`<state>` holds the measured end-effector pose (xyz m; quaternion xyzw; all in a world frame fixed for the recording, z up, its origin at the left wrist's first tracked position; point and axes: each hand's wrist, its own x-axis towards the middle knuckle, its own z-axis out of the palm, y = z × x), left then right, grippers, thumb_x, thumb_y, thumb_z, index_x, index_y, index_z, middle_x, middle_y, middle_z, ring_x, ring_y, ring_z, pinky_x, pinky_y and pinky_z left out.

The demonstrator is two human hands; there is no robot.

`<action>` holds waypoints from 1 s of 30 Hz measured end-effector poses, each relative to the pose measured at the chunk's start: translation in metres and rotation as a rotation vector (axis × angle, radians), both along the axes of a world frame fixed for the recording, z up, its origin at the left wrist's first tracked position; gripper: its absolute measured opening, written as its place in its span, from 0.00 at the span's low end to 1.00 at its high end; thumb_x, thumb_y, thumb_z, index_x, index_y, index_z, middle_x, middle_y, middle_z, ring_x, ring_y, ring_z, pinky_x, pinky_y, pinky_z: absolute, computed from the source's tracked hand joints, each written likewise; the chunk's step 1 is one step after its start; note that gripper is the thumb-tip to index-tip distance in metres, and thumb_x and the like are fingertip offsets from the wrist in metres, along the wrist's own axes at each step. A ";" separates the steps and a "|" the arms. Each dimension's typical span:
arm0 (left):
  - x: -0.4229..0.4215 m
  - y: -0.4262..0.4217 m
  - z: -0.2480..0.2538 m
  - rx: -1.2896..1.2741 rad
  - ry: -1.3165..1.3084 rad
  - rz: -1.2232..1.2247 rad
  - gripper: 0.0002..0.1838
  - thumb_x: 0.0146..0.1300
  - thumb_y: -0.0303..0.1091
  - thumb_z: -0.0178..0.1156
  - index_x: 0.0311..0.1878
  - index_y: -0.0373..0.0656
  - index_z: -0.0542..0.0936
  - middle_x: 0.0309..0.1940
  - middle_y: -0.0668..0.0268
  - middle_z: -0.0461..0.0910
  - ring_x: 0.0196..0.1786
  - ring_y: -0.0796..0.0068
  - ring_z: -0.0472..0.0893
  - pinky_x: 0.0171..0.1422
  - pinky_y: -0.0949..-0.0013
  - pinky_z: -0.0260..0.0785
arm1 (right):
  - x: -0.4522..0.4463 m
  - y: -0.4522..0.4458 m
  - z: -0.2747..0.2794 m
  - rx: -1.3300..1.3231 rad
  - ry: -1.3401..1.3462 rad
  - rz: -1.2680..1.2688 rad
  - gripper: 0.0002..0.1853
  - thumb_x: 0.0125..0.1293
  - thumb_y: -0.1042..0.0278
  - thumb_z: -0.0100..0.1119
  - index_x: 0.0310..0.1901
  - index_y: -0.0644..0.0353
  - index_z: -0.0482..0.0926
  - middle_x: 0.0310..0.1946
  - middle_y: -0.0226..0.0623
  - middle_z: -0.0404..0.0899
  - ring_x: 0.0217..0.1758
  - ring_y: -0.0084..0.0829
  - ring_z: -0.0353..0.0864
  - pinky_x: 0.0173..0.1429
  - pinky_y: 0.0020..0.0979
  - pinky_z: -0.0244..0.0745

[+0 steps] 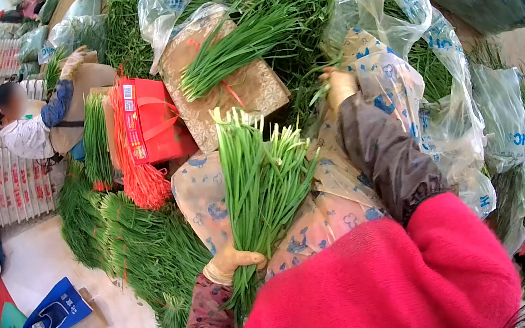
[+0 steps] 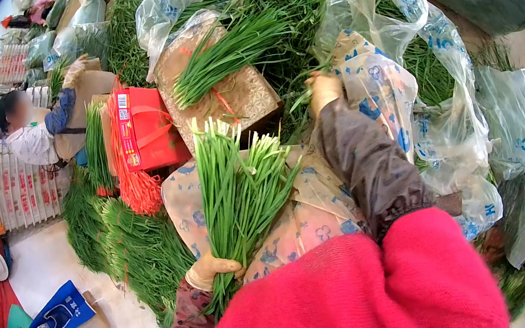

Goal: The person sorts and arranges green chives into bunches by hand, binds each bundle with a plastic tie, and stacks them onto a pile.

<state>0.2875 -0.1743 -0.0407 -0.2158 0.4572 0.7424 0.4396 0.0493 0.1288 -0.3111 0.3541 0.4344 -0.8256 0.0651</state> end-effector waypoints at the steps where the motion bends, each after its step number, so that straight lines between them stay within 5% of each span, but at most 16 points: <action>1: 0.000 -0.001 0.003 -0.023 -0.013 0.015 0.23 0.50 0.31 0.69 0.48 0.32 0.74 0.23 0.63 0.73 0.25 0.72 0.72 0.29 0.68 0.66 | -0.009 0.010 0.011 0.052 -0.056 -0.015 0.13 0.71 0.66 0.45 0.48 0.58 0.78 0.27 0.29 0.80 0.18 0.26 0.71 0.19 0.29 0.67; 2: 0.000 -0.004 0.003 -0.042 0.003 -0.002 0.22 0.51 0.31 0.69 0.48 0.33 0.75 0.24 0.62 0.75 0.25 0.71 0.74 0.30 0.68 0.67 | -0.006 0.011 0.016 0.020 0.103 0.026 0.13 0.72 0.61 0.48 0.49 0.56 0.78 0.29 0.29 0.81 0.20 0.25 0.72 0.19 0.26 0.67; 3: 0.001 -0.006 0.001 -0.046 0.005 0.007 0.22 0.51 0.31 0.69 0.48 0.33 0.75 0.24 0.62 0.75 0.25 0.71 0.74 0.30 0.68 0.67 | -0.007 -0.003 0.098 0.310 -0.088 0.317 0.17 0.70 0.57 0.53 0.54 0.57 0.76 0.32 0.29 0.82 0.23 0.25 0.73 0.19 0.30 0.69; 5: 0.001 -0.010 -0.005 -0.068 -0.022 -0.027 0.22 0.51 0.31 0.69 0.49 0.34 0.75 0.26 0.62 0.76 0.26 0.71 0.75 0.31 0.69 0.69 | 0.013 -0.021 0.163 0.305 0.119 0.870 0.26 0.62 0.60 0.60 0.62 0.55 0.73 0.44 0.38 0.83 0.42 0.32 0.79 0.45 0.36 0.76; 7: -0.004 -0.006 -0.005 -0.103 -0.007 -0.017 0.24 0.50 0.28 0.70 0.50 0.35 0.75 0.29 0.62 0.78 0.27 0.72 0.77 0.32 0.70 0.71 | 0.040 -0.053 0.165 0.461 0.501 1.112 0.30 0.64 0.58 0.60 0.66 0.58 0.68 0.52 0.43 0.80 0.51 0.33 0.80 0.52 0.31 0.77; 9: -0.004 -0.008 -0.020 -0.156 0.118 -0.043 0.33 0.49 0.27 0.73 0.59 0.38 0.70 0.37 0.65 0.78 0.30 0.75 0.77 0.33 0.71 0.72 | 0.067 -0.078 0.195 0.619 0.384 1.189 0.38 0.60 0.57 0.63 0.70 0.61 0.62 0.57 0.49 0.76 0.61 0.34 0.75 0.63 0.30 0.69; 12: -0.005 -0.002 -0.015 -0.263 0.150 -0.014 0.35 0.49 0.24 0.71 0.62 0.39 0.68 0.42 0.65 0.78 0.36 0.75 0.78 0.37 0.71 0.73 | 0.064 -0.088 0.194 0.413 0.178 1.208 0.37 0.58 0.58 0.63 0.68 0.63 0.64 0.54 0.48 0.79 0.54 0.33 0.79 0.58 0.31 0.71; 13: -0.004 -0.004 -0.013 -0.310 0.140 -0.026 0.36 0.48 0.23 0.70 0.64 0.40 0.67 0.44 0.65 0.78 0.39 0.75 0.78 0.39 0.71 0.74 | 0.070 -0.090 0.169 0.473 0.220 1.136 0.28 0.56 0.56 0.60 0.61 0.49 0.75 0.49 0.45 0.82 0.50 0.41 0.82 0.56 0.35 0.74; 15: 0.001 -0.010 -0.007 -0.382 0.206 -0.069 0.39 0.48 0.24 0.69 0.66 0.40 0.65 0.45 0.64 0.78 0.41 0.74 0.78 0.42 0.70 0.74 | 0.055 -0.067 0.188 0.603 0.269 1.241 0.24 0.60 0.62 0.55 0.60 0.51 0.76 0.47 0.44 0.83 0.44 0.38 0.83 0.51 0.34 0.76; 17: 0.004 -0.018 -0.004 -0.444 0.280 -0.108 0.42 0.48 0.24 0.68 0.69 0.40 0.62 0.47 0.63 0.78 0.44 0.73 0.78 0.45 0.68 0.74 | 0.043 -0.048 0.155 0.780 0.290 1.015 0.22 0.61 0.66 0.53 0.59 0.52 0.76 0.45 0.44 0.83 0.40 0.35 0.83 0.47 0.34 0.78; 19: 0.007 -0.022 0.003 -0.538 0.225 -0.292 0.47 0.44 0.25 0.69 0.70 0.38 0.59 0.58 0.63 0.72 0.60 0.71 0.71 0.68 0.67 0.61 | 0.020 -0.021 0.136 0.882 0.049 0.971 0.22 0.62 0.66 0.53 0.58 0.53 0.77 0.44 0.46 0.83 0.42 0.34 0.84 0.46 0.36 0.78; 21: 0.000 -0.017 0.017 -0.639 0.256 -0.350 0.45 0.46 0.27 0.66 0.70 0.37 0.58 0.58 0.61 0.74 0.59 0.70 0.72 0.66 0.68 0.63 | 0.002 0.004 0.138 0.961 0.042 1.270 0.31 0.63 0.57 0.59 0.67 0.52 0.67 0.43 0.50 0.82 0.44 0.38 0.84 0.50 0.38 0.78; 23: -0.001 -0.021 0.019 -0.806 0.361 -0.588 0.49 0.49 0.30 0.64 0.75 0.49 0.52 0.52 0.50 0.77 0.53 0.60 0.79 0.57 0.66 0.71 | 0.004 -0.001 0.185 1.520 -0.055 1.560 0.43 0.59 0.53 0.64 0.72 0.58 0.56 0.53 0.59 0.76 0.52 0.47 0.81 0.53 0.43 0.77; 24: 0.005 -0.024 0.012 -0.934 0.545 -0.627 0.50 0.51 0.33 0.64 0.76 0.54 0.49 0.53 0.46 0.76 0.52 0.49 0.80 0.55 0.61 0.72 | 0.012 -0.002 0.199 1.656 0.076 1.448 0.51 0.54 0.51 0.68 0.73 0.63 0.49 0.59 0.63 0.68 0.57 0.54 0.77 0.54 0.45 0.76; 27: -0.018 -0.004 0.036 -1.065 0.407 -0.766 0.51 0.52 0.35 0.65 0.77 0.57 0.47 0.56 0.44 0.74 0.51 0.43 0.79 0.53 0.57 0.73 | 0.024 -0.019 0.265 1.310 0.685 1.456 0.39 0.50 0.50 0.70 0.59 0.68 0.70 0.59 0.52 0.71 0.60 0.45 0.74 0.61 0.37 0.71; 30: -0.030 0.004 0.041 -1.143 0.399 -0.947 0.51 0.53 0.36 0.65 0.77 0.60 0.46 0.57 0.44 0.73 0.50 0.41 0.78 0.53 0.55 0.73 | 0.046 -0.062 0.268 1.340 0.965 1.610 0.40 0.47 0.44 0.71 0.56 0.64 0.73 0.54 0.50 0.73 0.60 0.49 0.72 0.61 0.44 0.68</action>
